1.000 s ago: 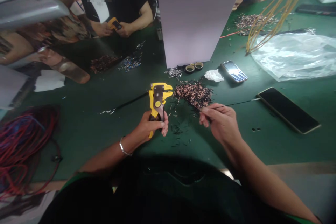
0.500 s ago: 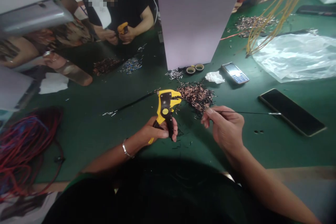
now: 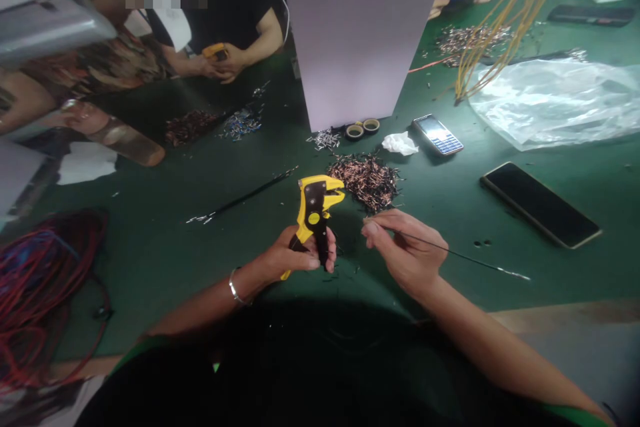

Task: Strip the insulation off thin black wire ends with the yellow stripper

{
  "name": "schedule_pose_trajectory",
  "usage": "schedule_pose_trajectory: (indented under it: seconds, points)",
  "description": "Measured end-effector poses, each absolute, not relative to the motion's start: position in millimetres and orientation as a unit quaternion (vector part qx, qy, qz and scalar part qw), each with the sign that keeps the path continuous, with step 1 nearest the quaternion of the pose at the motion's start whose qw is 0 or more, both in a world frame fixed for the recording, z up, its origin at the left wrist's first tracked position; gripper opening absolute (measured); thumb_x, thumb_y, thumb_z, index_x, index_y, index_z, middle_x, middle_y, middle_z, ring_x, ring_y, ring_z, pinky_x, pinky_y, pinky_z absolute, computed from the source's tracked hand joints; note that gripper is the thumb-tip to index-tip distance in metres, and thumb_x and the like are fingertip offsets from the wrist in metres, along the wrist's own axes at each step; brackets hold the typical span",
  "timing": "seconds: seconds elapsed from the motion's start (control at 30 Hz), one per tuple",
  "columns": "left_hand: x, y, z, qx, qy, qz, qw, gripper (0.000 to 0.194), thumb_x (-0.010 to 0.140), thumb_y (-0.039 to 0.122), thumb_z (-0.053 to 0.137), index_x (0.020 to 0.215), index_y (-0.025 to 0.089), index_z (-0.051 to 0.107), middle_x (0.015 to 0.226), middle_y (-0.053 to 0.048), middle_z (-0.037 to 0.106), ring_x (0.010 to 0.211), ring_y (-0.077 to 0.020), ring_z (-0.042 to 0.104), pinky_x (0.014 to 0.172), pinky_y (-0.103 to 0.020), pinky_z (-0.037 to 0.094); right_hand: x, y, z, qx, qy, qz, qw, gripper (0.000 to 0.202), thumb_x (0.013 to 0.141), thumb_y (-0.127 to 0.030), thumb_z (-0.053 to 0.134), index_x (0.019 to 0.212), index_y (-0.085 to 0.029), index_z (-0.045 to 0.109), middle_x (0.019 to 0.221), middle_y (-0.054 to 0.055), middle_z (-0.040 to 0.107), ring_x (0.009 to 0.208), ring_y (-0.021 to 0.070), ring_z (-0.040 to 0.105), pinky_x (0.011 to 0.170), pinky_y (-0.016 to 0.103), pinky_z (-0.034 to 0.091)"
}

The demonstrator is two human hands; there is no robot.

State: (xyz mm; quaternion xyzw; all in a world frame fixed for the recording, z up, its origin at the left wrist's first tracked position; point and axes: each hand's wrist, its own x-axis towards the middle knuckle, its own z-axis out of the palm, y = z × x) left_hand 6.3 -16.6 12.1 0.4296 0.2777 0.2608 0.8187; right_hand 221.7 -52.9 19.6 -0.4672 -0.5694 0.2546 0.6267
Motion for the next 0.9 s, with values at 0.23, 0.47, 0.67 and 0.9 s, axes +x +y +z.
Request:
schedule_pose_trajectory:
  seconds: [0.23,0.47,0.67,0.9]
  points:
    - [6.4,-18.1,11.8,0.462,0.291,0.248,0.800,0.039,0.064,0.023,0.081,0.100,0.013,0.068,0.085,-0.008,0.070,0.075,-0.0210,0.067,0.074,-0.036,0.054,218.8,-54.3,20.3,-0.448,-0.610,0.221,0.615,0.015,0.082,-0.013,0.068,0.078,-0.024,0.076,0.070,0.004,0.076,0.058,0.0177,0.068,0.053,0.032,0.057]
    - [8.3,-21.8,16.0,0.494,0.308,0.269,0.767,0.025,0.073,0.026,0.079,0.090,0.014,0.066,0.081,-0.006,0.067,0.071,-0.0185,0.066,0.073,-0.035,0.054,217.6,-54.7,25.0,-0.420,-0.636,0.187,0.620,0.016,0.081,-0.010,0.069,0.080,-0.025,0.076,0.070,0.003,0.077,0.058,0.0174,0.070,0.054,0.030,0.059]
    - [8.1,-22.6,8.9,0.500,0.334,0.277,0.750,0.026,0.074,0.026,0.079,0.090,0.012,0.064,0.071,-0.004,0.067,0.063,-0.0173,0.065,0.067,-0.033,0.054,218.2,-55.1,21.8,-0.429,-0.645,0.183,0.605,0.014,0.083,-0.014,0.069,0.080,-0.026,0.076,0.069,0.003,0.077,0.059,0.0185,0.070,0.056,0.032,0.060]
    - [8.7,-25.3,7.0,0.515,0.364,0.281,0.723,0.025,0.076,0.029,0.079,0.085,0.012,0.062,0.062,-0.003,0.067,0.055,-0.0145,0.063,0.061,-0.030,0.053,216.7,-55.4,21.9,-0.435,-0.638,0.195,0.605,0.014,0.082,-0.015,0.069,0.079,-0.026,0.077,0.069,0.003,0.077,0.059,0.0185,0.070,0.056,0.032,0.060]
